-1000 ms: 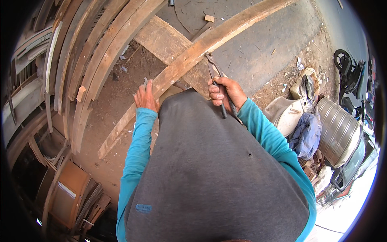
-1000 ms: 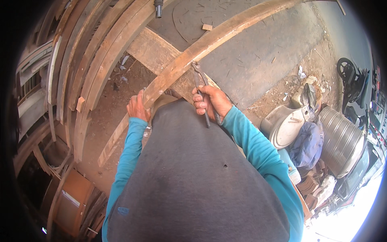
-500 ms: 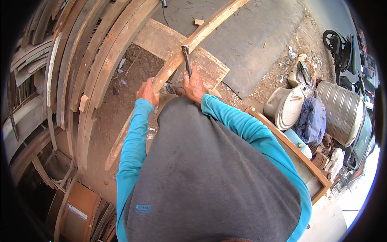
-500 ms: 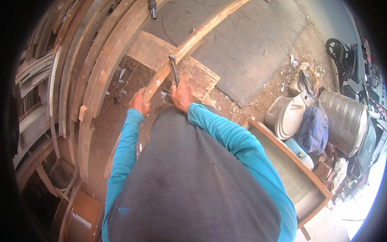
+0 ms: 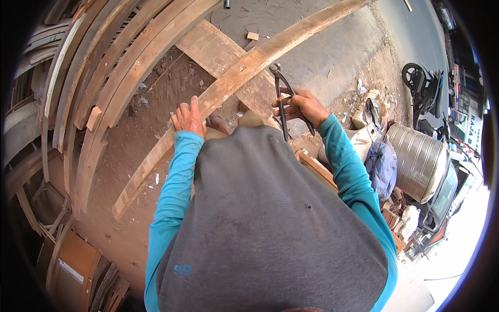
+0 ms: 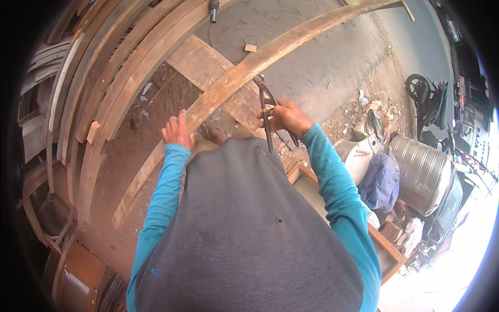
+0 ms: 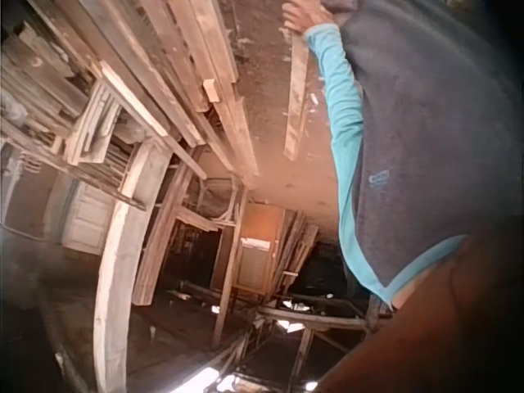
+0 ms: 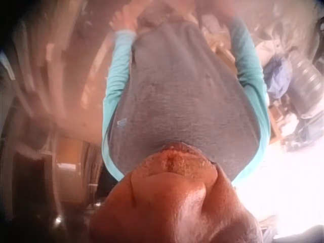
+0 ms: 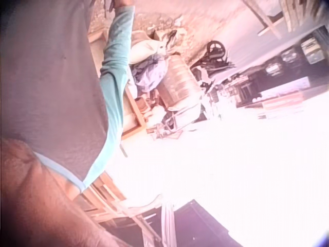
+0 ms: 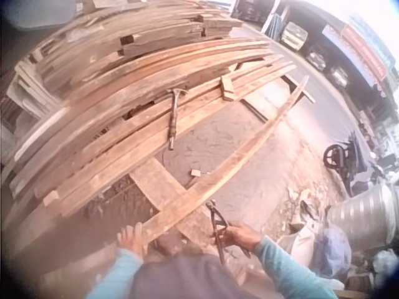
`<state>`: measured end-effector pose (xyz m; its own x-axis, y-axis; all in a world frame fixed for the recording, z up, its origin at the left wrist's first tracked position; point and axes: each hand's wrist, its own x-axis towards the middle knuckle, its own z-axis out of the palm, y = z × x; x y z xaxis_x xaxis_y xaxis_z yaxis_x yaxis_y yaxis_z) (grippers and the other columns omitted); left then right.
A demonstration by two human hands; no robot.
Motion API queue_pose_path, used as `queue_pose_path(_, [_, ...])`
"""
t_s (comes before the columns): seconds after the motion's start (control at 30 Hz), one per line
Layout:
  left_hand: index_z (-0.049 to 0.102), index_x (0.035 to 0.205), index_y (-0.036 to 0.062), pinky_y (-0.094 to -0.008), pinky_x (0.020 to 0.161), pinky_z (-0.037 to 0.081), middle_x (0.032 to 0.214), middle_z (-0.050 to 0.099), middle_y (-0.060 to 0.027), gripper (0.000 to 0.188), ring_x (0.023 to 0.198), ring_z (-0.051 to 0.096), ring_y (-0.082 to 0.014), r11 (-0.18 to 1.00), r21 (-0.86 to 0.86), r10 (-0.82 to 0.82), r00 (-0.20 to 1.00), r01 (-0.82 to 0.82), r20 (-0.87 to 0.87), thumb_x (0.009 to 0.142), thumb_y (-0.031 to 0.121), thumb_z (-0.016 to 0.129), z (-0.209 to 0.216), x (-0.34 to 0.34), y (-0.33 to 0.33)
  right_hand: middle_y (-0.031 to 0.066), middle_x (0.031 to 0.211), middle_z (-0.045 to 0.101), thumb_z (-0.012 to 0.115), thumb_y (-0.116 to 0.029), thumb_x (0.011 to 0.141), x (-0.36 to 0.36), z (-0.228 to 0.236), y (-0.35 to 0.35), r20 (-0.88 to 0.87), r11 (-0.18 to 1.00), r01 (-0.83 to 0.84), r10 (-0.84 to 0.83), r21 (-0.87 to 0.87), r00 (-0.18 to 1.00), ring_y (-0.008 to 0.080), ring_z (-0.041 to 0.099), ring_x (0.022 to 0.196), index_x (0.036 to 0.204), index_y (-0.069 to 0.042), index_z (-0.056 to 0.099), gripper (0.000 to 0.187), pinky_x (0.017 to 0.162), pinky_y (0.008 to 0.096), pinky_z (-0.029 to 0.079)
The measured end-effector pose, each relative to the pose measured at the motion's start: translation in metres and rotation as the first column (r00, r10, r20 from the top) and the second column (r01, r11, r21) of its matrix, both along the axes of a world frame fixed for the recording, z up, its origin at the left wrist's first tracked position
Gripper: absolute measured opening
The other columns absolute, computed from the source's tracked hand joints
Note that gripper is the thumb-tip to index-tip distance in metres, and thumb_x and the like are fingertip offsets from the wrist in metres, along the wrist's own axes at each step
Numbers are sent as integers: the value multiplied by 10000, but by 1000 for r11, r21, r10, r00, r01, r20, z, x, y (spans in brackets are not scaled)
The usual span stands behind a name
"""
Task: The person uses pliers to pull nails from a wooden plank and then uses a hammer to drive nails into another wooden plank.
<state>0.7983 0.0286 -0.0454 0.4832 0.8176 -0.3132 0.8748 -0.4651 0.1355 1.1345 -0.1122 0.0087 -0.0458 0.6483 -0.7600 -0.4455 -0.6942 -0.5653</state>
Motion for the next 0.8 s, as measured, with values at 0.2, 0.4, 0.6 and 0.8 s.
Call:
queue_pose_path(0.2, [423,1488,143,-491,995,384,1207,524,-157,919,1180,527,-356,1000,27,3,1000,-2,-9,691,138,879,-6,19,-5,246,1286,639,391,-88,940,48,-2,28,25,977,-206,207,-50,978,347,711,1080,1502,60,365,582,928,428,596])
queue_pose_path(0.4, [416,1497,170,-500,1014,385,1239,514,-162,947,1211,516,-364,999,33,29,999,-29,-15,676,125,886,-11,38,2,34,811,499,427,-137,1005,59,-6,38,-248,990,-37,1,-140,969,120,480,609,1434,15,481,458,535,295,512])
queue_pose_path(0.6, [440,1471,194,-530,998,428,1246,552,-165,867,1206,550,-387,990,-139,13,998,-21,-59,714,123,857,-3,33,25,75,863,569,475,-176,998,-68,-63,38,408,970,240,-235,41,882,151,554,664,1165,-14,551,245,571,312,492])
queue_pose_path(0.8, [473,1422,190,-560,973,485,1206,629,-173,730,1159,605,-418,893,-445,3,990,60,140,771,136,799,-34,2,57,180,1014,672,465,-123,950,-47,-51,23,522,987,113,-157,114,838,244,690,904,1196,28,563,305,727,352,563])
